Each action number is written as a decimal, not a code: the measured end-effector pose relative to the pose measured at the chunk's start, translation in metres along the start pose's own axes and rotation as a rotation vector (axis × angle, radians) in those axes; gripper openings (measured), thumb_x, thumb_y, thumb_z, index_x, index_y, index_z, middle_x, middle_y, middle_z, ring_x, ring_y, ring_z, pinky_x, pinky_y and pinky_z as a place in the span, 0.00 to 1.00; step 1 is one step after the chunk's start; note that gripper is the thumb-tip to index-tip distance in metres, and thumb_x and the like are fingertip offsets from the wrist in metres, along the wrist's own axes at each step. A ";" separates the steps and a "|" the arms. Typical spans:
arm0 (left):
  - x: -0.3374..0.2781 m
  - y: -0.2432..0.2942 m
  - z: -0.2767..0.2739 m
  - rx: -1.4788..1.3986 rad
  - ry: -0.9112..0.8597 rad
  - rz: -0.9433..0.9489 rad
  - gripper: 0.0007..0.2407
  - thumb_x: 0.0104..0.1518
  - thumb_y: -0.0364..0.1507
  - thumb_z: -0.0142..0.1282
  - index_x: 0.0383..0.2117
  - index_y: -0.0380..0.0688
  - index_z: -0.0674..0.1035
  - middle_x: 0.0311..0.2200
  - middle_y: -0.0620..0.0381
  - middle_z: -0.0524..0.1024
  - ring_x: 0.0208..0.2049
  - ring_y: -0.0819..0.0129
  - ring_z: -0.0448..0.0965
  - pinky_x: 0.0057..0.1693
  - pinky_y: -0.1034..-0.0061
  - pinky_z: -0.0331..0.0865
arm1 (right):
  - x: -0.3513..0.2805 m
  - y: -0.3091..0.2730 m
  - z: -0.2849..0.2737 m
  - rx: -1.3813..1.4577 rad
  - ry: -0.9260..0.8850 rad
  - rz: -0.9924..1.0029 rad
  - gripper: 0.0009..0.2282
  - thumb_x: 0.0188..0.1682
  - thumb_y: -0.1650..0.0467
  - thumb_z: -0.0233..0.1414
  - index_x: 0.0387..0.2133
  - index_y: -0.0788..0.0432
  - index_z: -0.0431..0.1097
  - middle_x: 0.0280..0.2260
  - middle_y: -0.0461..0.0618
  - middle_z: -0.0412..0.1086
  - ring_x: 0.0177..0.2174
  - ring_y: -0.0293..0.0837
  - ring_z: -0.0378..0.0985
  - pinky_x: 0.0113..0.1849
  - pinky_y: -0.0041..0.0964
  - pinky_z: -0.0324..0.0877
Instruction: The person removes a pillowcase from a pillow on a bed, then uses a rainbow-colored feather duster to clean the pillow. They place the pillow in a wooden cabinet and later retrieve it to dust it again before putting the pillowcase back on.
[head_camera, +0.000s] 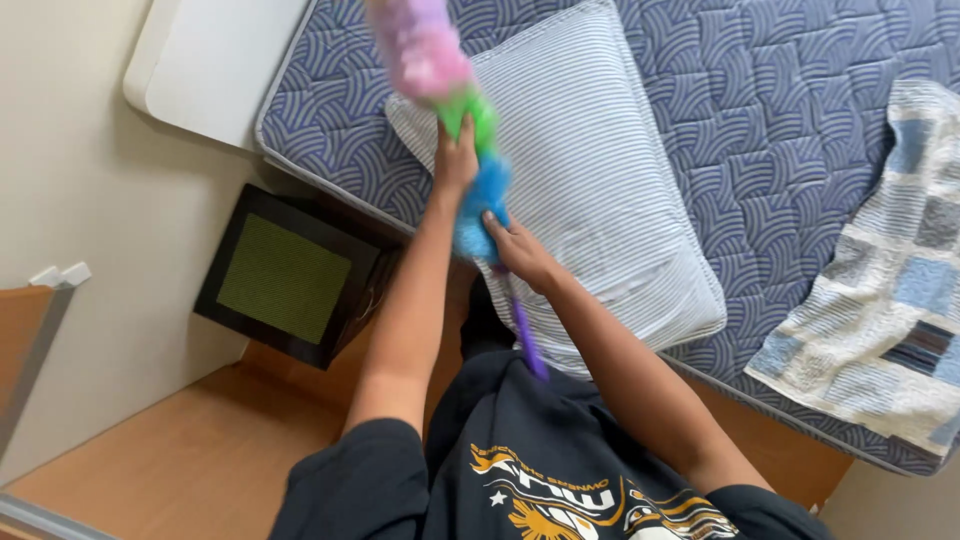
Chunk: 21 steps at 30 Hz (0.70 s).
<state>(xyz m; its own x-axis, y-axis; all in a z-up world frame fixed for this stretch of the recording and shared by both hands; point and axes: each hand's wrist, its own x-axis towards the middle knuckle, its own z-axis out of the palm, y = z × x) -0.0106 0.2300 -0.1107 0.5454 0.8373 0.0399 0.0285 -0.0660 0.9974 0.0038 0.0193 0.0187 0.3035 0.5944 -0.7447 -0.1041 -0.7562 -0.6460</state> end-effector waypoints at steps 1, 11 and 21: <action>0.033 -0.008 -0.016 0.105 -0.032 -0.033 0.27 0.70 0.42 0.42 0.69 0.37 0.57 0.66 0.35 0.65 0.65 0.41 0.66 0.67 0.58 0.62 | 0.008 -0.002 0.007 0.132 -0.053 -0.058 0.24 0.58 0.53 0.40 0.55 0.59 0.59 0.34 0.54 0.67 0.29 0.45 0.71 0.32 0.43 0.72; -0.037 -0.092 -0.075 0.708 -0.238 -0.346 0.39 0.60 0.50 0.58 0.67 0.29 0.57 0.66 0.29 0.58 0.65 0.38 0.61 0.67 0.54 0.57 | -0.005 0.272 -0.070 -0.328 0.965 0.127 0.21 0.55 0.61 0.52 0.58 0.60 0.65 0.57 0.64 0.63 0.59 0.61 0.62 0.61 0.55 0.57; -0.250 -0.099 0.041 0.188 -0.541 -0.729 0.39 0.54 0.49 0.61 0.66 0.35 0.60 0.63 0.40 0.65 0.64 0.53 0.65 0.65 0.64 0.59 | -0.038 0.401 -0.032 1.484 0.516 0.368 0.49 0.46 0.41 0.52 0.71 0.64 0.46 0.70 0.59 0.52 0.62 0.61 0.58 0.57 0.62 0.57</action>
<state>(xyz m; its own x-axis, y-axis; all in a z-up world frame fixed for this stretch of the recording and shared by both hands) -0.1155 0.0052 -0.2217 0.6545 0.3423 -0.6742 0.6280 0.2505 0.7368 -0.0196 -0.3152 -0.2062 0.2942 0.0669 -0.9534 -0.9250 0.2707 -0.2665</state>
